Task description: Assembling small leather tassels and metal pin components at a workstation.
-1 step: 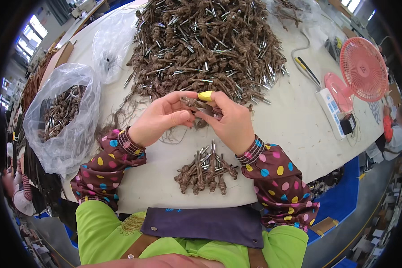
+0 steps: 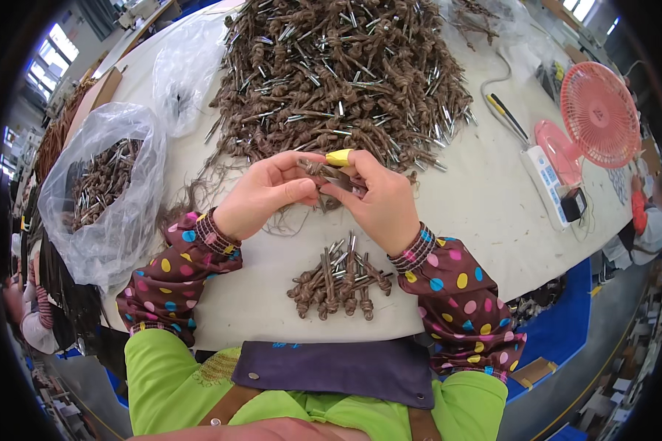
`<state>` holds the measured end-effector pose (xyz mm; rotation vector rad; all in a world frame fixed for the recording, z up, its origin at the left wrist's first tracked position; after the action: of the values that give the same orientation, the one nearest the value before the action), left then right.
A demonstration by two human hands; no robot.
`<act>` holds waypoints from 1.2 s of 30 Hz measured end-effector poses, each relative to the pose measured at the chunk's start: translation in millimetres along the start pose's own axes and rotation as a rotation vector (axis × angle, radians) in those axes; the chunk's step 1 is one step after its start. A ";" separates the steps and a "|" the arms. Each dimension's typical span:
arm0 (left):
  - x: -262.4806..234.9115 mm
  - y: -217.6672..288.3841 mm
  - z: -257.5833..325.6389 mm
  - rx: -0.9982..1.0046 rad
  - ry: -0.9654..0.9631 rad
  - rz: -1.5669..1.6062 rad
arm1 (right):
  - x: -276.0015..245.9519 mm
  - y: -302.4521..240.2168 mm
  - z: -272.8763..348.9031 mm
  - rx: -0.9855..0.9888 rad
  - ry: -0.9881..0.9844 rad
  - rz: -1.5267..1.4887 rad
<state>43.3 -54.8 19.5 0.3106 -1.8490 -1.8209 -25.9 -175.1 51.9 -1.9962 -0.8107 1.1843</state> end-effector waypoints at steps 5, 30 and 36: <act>-13.6 -11.4 -0.5 -0.062 0.099 -0.016 | 7.2 2.3 1.3 0.007 -0.046 0.015; -19.2 26.4 7.9 -0.033 -0.172 0.663 | 1.8 30.8 -6.5 0.316 -0.147 -0.461; -45.1 88.0 22.7 0.540 0.408 -0.788 | 6.8 33.0 -3.7 0.415 -0.203 -0.408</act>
<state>86.5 -6.4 97.5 1.6630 -2.0149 -1.4491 -14.2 -190.0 23.7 -1.3164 -0.9297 1.2034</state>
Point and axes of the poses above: each hand's wrist, its own z-axis away from the middle knuckle, its own x-axis out of the palm, y = z × x, the point moved 8 cm from there along -z, towards the middle knuckle, and after that the axes turned 4 degrees about x, right-handed, at the moved point
